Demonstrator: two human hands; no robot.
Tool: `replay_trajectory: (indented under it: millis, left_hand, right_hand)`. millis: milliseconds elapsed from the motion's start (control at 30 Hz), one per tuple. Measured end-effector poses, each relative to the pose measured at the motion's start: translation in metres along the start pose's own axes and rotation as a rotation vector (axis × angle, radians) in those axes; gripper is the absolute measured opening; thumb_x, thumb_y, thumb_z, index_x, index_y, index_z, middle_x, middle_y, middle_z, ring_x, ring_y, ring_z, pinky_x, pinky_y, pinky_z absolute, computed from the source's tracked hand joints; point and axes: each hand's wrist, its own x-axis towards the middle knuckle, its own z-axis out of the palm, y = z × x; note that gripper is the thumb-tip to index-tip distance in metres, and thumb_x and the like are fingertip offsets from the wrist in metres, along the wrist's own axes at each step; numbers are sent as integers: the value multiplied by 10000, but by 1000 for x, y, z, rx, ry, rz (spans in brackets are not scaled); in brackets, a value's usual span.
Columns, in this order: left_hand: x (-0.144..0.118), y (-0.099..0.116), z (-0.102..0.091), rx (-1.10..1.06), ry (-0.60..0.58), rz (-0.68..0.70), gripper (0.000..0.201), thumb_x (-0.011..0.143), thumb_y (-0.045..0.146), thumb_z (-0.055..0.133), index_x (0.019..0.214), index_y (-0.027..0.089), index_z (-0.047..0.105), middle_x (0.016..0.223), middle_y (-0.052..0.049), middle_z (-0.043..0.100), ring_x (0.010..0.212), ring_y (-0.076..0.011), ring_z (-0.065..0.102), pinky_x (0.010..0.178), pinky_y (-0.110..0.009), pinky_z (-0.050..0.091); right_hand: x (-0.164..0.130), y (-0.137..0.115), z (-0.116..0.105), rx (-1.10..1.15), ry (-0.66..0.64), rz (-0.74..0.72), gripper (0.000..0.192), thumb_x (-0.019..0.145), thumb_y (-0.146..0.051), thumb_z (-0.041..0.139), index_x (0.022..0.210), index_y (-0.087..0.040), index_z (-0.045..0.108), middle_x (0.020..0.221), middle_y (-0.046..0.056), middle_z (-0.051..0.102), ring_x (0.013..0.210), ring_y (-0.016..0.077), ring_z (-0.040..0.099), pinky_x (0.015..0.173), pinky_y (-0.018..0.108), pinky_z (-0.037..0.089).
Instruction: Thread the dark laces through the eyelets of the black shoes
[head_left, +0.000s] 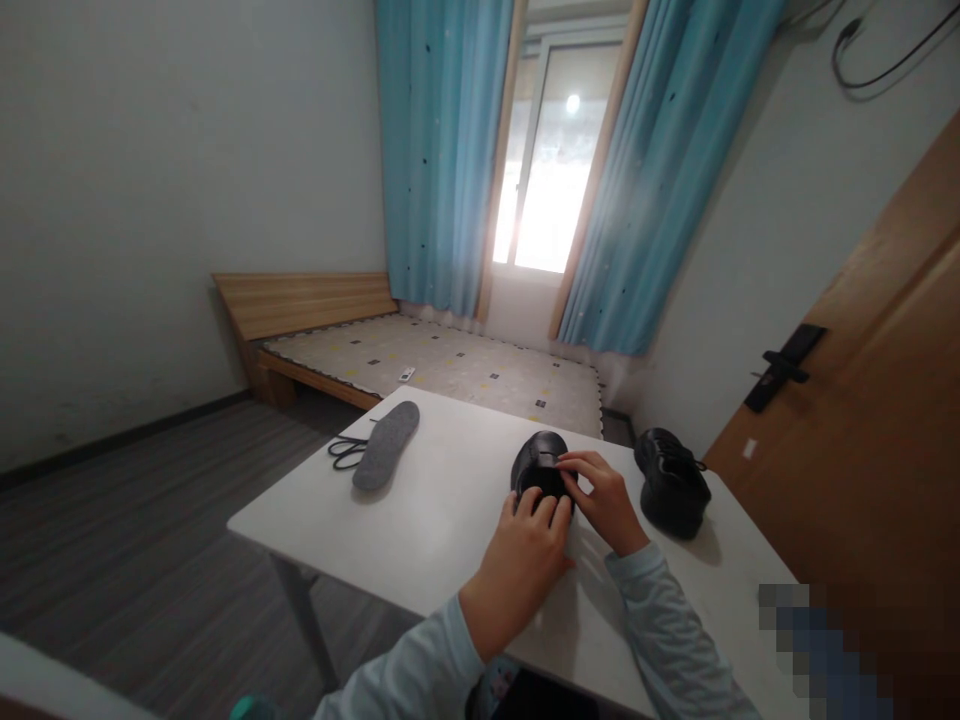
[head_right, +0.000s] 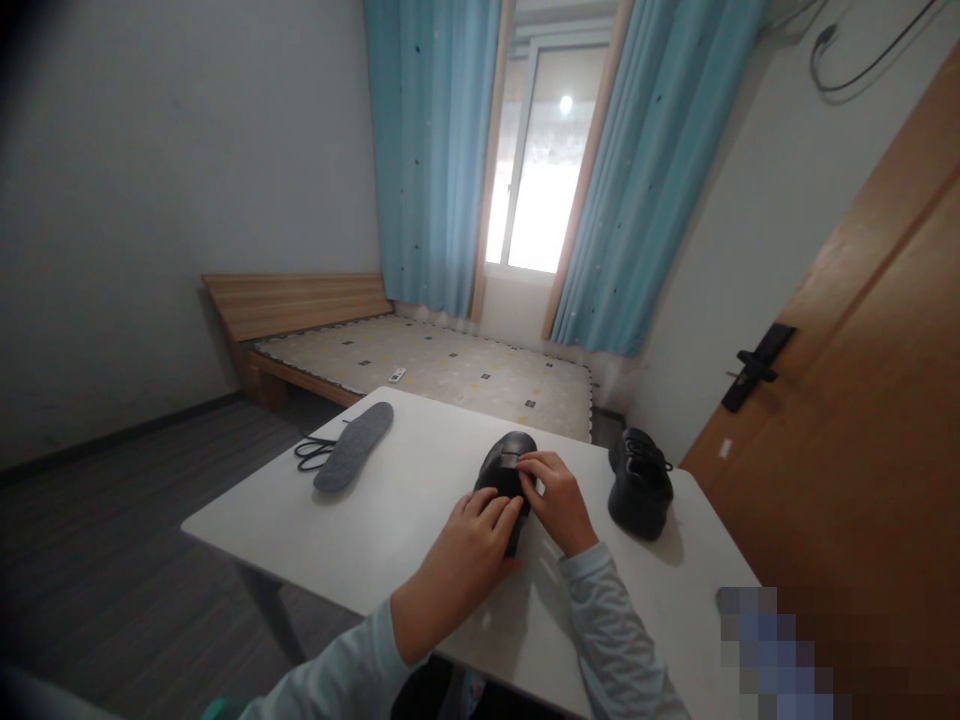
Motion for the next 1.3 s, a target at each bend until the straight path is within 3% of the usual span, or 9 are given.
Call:
replay_trajectory:
  millis: [100, 233, 400, 567, 833, 1067, 1300]
  left_hand:
    - [0, 5, 13, 76, -2, -51, 436, 804, 252, 584, 1194, 97, 465, 1057, -122, 579, 1099, -296, 478, 954, -501, 392]
    - [1, 6, 15, 58, -18, -92, 205, 848, 182, 500, 1046, 137, 532, 993, -84, 588, 1024, -256, 503, 940, -494, 409]
    - [1, 1, 5, -46, -26, -101, 155, 835, 192, 540, 989, 188, 547, 940, -38, 609, 979, -233, 501, 884, -438, 455]
    - [2, -6, 1, -100, -46, -124, 272, 740, 205, 670, 986, 209, 553, 942, -20, 617, 1014, -235, 479, 866, -392, 466]
    - [1, -18, -10, -101, -41, -94, 134, 832, 144, 533, 950, 203, 554, 937, -19, 607, 1039, -224, 456, 876, -370, 455]
    - [-8, -48, -24, -94, 25, -167, 260, 756, 72, 600, 962, 221, 547, 950, -12, 590, 1056, -219, 440, 861, -347, 456]
    - [-20, -102, -43, 18, 192, -184, 206, 766, 86, 586, 935, 202, 565, 917, -43, 587, 1055, -234, 445, 867, -363, 459]
  right_hand:
    - [1, -3, -1, -1, 6, 4, 152, 830, -187, 512, 869, -213, 657, 925, 75, 654, 903, 215, 602, 817, 381, 493]
    - [3, -6, -4, -15, 42, 28, 155, 841, -197, 497, 865, -202, 650, 917, 73, 661, 884, 205, 615, 814, 370, 492]
    - [2, -1, -4, -43, 64, 93, 154, 847, -204, 486, 872, -196, 638, 899, 68, 658, 882, 205, 608, 801, 366, 493]
    - [0, 1, -1, -48, 71, 179, 169, 857, -213, 477, 949, -175, 614, 887, 66, 658, 784, 184, 613, 708, 322, 507]
    - [0, 1, 1, -53, 56, 183, 194, 884, -235, 435, 958, -171, 604, 913, 70, 644, 807, 179, 606, 726, 309, 494]
    - [-2, 5, 5, -75, 24, 206, 185, 854, -216, 464, 951, -168, 614, 899, 67, 679, 734, 174, 631, 720, 308, 487]
    - [-4, 9, 8, -86, -37, 231, 192, 840, -210, 468, 932, -167, 631, 840, 60, 694, 765, 188, 647, 746, 316, 483]
